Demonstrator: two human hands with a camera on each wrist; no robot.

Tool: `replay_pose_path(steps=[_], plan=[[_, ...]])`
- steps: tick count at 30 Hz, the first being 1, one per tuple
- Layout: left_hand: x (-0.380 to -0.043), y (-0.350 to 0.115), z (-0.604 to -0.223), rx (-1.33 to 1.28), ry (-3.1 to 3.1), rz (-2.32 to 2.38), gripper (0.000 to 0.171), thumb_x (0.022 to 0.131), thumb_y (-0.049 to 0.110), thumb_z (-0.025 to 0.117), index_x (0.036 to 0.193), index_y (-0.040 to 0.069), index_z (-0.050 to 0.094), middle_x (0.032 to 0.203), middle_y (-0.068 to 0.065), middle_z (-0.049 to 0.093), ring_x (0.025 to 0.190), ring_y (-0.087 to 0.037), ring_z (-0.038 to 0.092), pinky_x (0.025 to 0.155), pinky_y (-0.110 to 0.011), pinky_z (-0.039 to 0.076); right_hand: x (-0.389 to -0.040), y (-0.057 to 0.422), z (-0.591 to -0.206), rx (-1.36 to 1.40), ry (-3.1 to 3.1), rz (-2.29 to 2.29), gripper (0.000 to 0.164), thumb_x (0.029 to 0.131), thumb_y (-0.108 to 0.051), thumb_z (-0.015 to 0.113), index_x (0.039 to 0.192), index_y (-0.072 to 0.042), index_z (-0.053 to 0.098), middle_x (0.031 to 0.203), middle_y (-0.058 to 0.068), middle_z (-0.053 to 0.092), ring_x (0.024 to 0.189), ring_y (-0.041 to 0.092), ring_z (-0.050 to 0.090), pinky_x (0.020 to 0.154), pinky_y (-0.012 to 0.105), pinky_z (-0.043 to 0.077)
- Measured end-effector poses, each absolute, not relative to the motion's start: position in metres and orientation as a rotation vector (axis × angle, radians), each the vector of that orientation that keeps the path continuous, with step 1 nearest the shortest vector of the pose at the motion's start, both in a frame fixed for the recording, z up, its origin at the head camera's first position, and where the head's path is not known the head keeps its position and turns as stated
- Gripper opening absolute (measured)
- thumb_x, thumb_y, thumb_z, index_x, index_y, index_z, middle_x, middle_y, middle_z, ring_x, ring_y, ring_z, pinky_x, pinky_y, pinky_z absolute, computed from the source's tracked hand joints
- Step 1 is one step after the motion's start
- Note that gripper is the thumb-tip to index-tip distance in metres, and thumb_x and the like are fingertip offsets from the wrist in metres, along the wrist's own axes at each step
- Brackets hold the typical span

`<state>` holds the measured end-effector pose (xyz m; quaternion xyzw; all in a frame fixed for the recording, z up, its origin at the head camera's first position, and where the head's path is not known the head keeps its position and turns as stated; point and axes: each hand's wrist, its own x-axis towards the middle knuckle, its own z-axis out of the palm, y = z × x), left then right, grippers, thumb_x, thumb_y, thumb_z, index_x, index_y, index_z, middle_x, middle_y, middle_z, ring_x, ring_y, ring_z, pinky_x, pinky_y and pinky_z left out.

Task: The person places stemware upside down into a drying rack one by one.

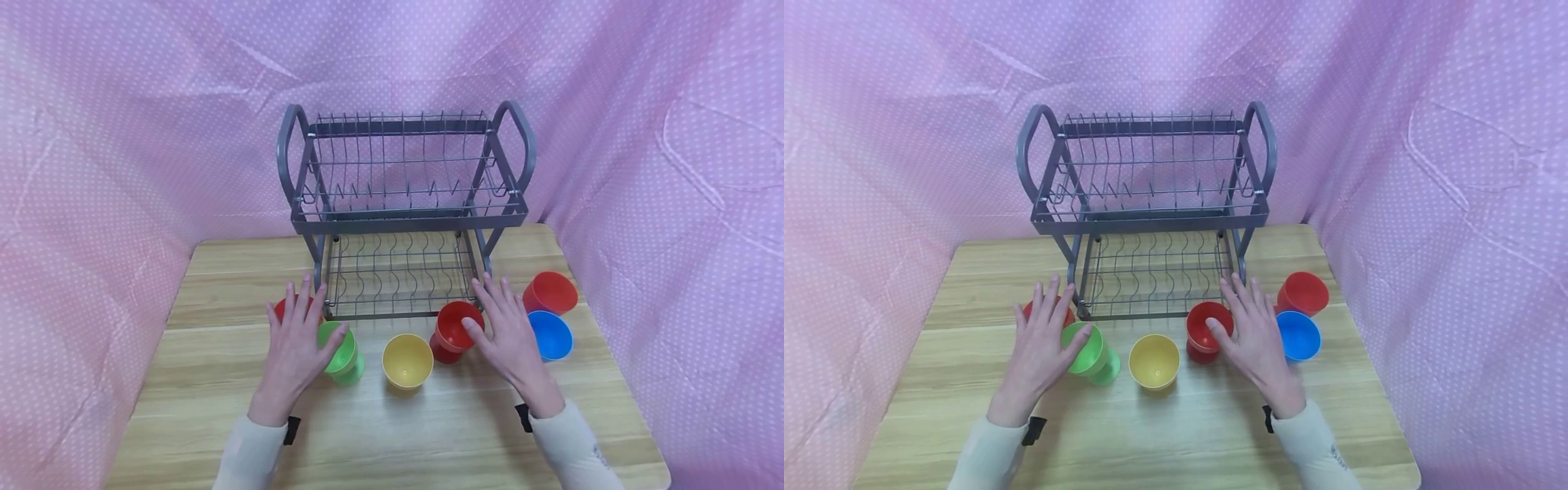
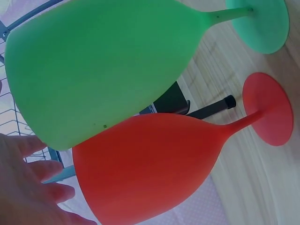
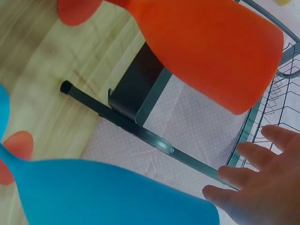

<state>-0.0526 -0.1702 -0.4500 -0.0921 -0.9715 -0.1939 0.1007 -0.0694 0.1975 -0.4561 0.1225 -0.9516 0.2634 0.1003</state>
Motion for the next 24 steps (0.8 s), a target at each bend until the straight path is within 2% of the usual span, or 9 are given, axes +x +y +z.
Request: replay_pose_path(steps=[9, 17, 24], plan=[[-0.050, -0.167, -0.452, -0.284, -2.845, -0.620, 0.081, 0.097, 0.056, 0.057, 0.160, 0.008, 0.038, 0.172, -0.014, 0.016, 0.156, -0.046, 0.011, 0.117, -0.077, 0.004, -0.057, 0.189, -0.467, 0.346, -2.802, 0.949, 0.083, 0.095, -0.043, 0.069, 0.164, -0.016, 0.032, 0.169, 0.010, 0.030, 0.155, 0.041, 0.022, 0.109, 0.073, 0.036], [-0.046, -0.163, -0.456, -0.272, -2.833, -0.652, 0.081, 0.096, 0.055, 0.060, 0.159, 0.007, 0.040, 0.171, -0.016, 0.021, 0.156, -0.045, 0.012, 0.119, -0.074, 0.006, -0.048, 0.185, -0.478, 0.288, -2.796, 1.094, 0.091, 0.093, -0.052, 0.070, 0.166, -0.021, 0.025, 0.171, 0.006, 0.026, 0.155, 0.038, 0.023, 0.100, 0.065, 0.050], [-0.044, -0.161, -0.458, -0.257, -2.822, -0.690, 0.080, 0.095, 0.055, 0.061, 0.158, 0.008, 0.042, 0.171, -0.015, 0.022, 0.157, -0.043, 0.012, 0.121, -0.071, 0.006, -0.041, 0.183, -0.486, 0.171, -2.825, 1.211, 0.097, 0.091, -0.056, 0.071, 0.167, -0.022, 0.020, 0.171, 0.009, 0.025, 0.153, 0.042, 0.026, 0.095, 0.063, 0.054]])
